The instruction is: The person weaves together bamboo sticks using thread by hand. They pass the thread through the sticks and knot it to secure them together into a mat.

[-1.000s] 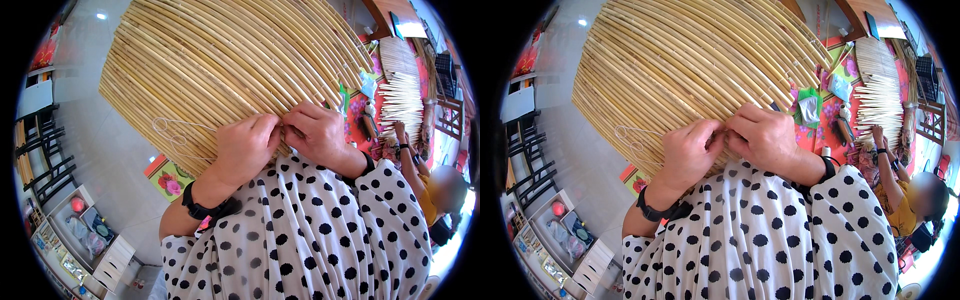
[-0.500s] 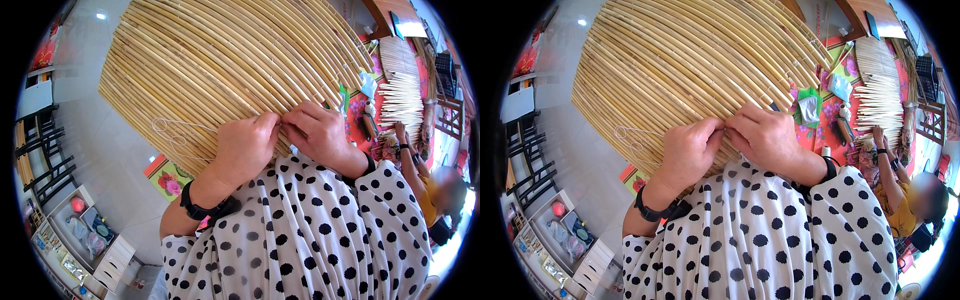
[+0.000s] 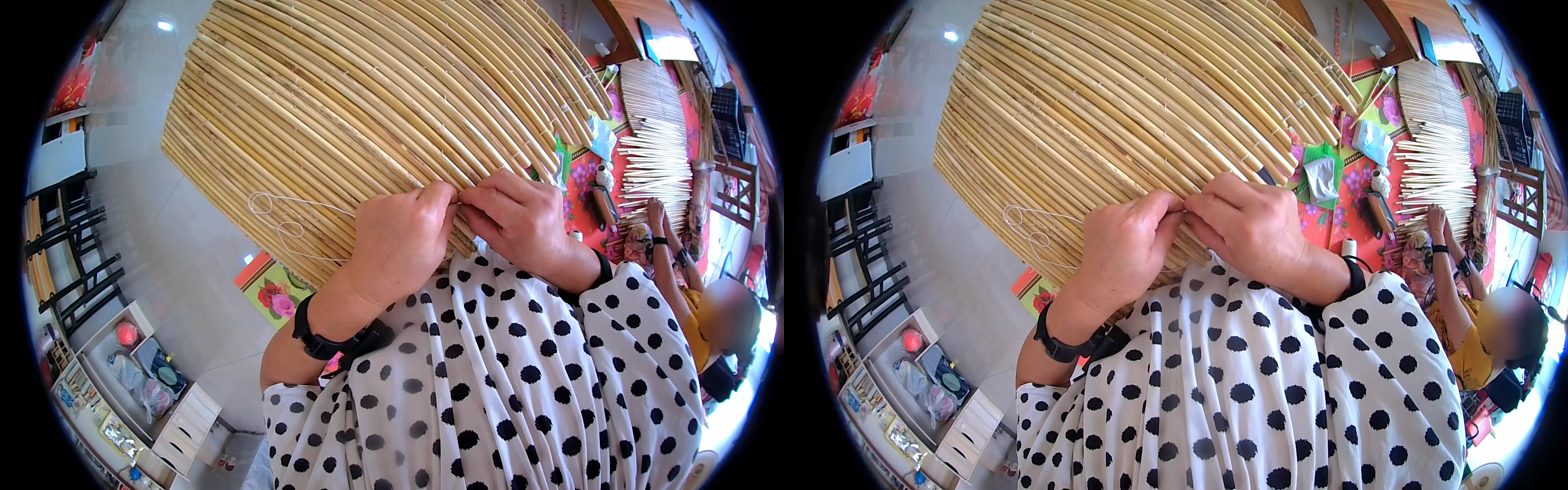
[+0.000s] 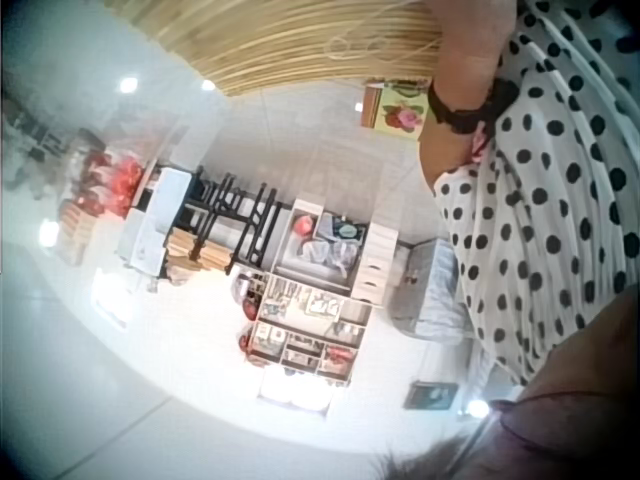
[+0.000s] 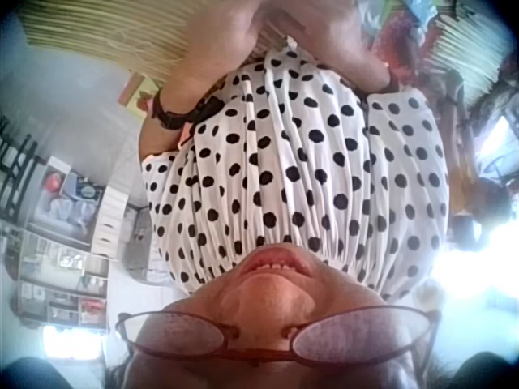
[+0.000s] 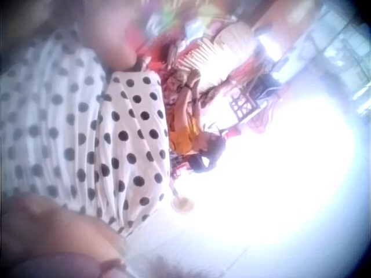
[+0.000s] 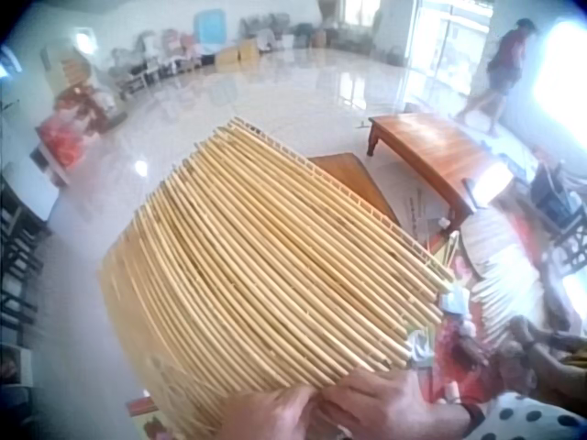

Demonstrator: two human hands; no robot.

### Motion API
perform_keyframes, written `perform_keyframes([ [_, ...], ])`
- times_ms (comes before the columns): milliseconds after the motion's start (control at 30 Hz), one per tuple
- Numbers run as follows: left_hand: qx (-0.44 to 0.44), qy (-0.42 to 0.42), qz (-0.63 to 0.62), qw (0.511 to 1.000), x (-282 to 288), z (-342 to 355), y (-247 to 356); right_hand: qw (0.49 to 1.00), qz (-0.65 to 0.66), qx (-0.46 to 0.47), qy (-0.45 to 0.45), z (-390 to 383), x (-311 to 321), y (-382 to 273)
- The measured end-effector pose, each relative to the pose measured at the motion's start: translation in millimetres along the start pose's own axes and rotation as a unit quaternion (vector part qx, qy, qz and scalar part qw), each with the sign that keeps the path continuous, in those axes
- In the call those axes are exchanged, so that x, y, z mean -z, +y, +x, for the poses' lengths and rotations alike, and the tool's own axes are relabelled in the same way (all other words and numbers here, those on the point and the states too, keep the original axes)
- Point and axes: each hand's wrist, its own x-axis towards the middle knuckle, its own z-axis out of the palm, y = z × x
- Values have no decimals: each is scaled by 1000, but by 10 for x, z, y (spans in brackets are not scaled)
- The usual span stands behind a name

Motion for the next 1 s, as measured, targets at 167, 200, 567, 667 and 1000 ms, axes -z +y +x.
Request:
perform_keyframes([
  [167,2,-3,-2,1000,15,-3,4,1000,-2,-3,-5,11,8,-11],
  [200,2,2,-7,1000,11,-5,1,1000,-2,-6,-10,17,12,-16],
  [567,-11,57,-51,997,-4,-79,-54,1000,14,-11,-8,48,6,-31],
  [667,-18,60,-37,997,-21,-127,-66,1000,12,-22,-9,41,-2,-33],
  [1000,-20,80,-4,997,-103,-104,-31,999,23,-32,-18,43,6,-34],
])
